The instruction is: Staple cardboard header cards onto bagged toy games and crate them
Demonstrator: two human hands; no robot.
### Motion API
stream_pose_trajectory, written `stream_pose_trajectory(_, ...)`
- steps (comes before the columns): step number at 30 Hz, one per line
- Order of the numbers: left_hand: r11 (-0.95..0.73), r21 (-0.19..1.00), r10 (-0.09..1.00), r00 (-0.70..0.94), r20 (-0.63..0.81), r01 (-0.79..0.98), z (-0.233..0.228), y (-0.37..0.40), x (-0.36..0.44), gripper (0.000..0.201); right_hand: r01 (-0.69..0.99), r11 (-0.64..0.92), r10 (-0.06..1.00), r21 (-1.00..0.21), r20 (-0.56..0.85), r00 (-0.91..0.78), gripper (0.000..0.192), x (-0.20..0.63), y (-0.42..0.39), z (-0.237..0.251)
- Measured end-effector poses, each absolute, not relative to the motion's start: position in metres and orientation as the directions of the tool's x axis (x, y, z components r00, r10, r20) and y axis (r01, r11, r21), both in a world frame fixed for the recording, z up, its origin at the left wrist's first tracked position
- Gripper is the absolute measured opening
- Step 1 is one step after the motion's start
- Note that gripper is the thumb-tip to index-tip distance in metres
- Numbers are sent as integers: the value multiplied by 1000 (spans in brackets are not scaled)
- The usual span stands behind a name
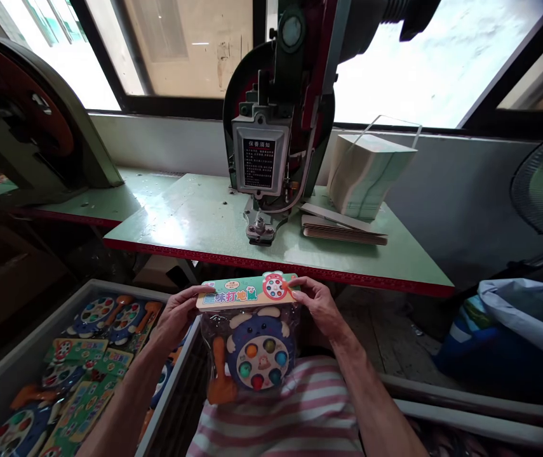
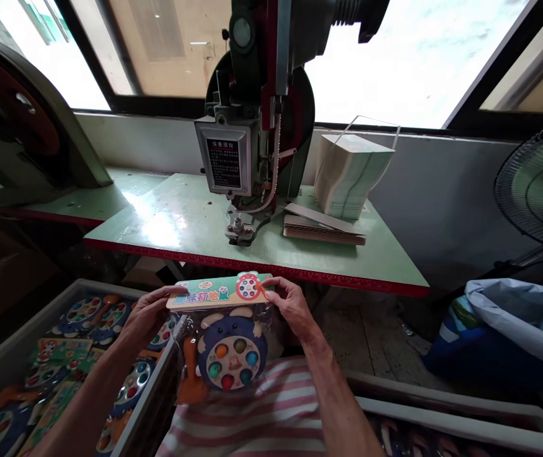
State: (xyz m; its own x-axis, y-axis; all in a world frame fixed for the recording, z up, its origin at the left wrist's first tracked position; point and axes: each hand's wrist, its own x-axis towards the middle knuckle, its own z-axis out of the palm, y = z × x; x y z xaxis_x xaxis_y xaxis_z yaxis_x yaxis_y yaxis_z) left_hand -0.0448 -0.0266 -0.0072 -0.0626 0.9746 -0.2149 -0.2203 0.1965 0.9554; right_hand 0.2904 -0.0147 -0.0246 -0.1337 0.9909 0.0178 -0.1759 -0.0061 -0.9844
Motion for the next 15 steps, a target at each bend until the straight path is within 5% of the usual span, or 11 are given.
stream_pose_trajectory(9, 5, 1000, 997, -80, -4, 7, -26, -31, -42, 49, -2, 119, 992, -993, 118, 48, 27, 283, -11, -36)
stream_pose_trajectory(15, 21, 1000, 994, -106, -22, -17, -19, -31, -35, 52, -4, 130, 989, -991, 130, 70, 28, 283, -9, -46)
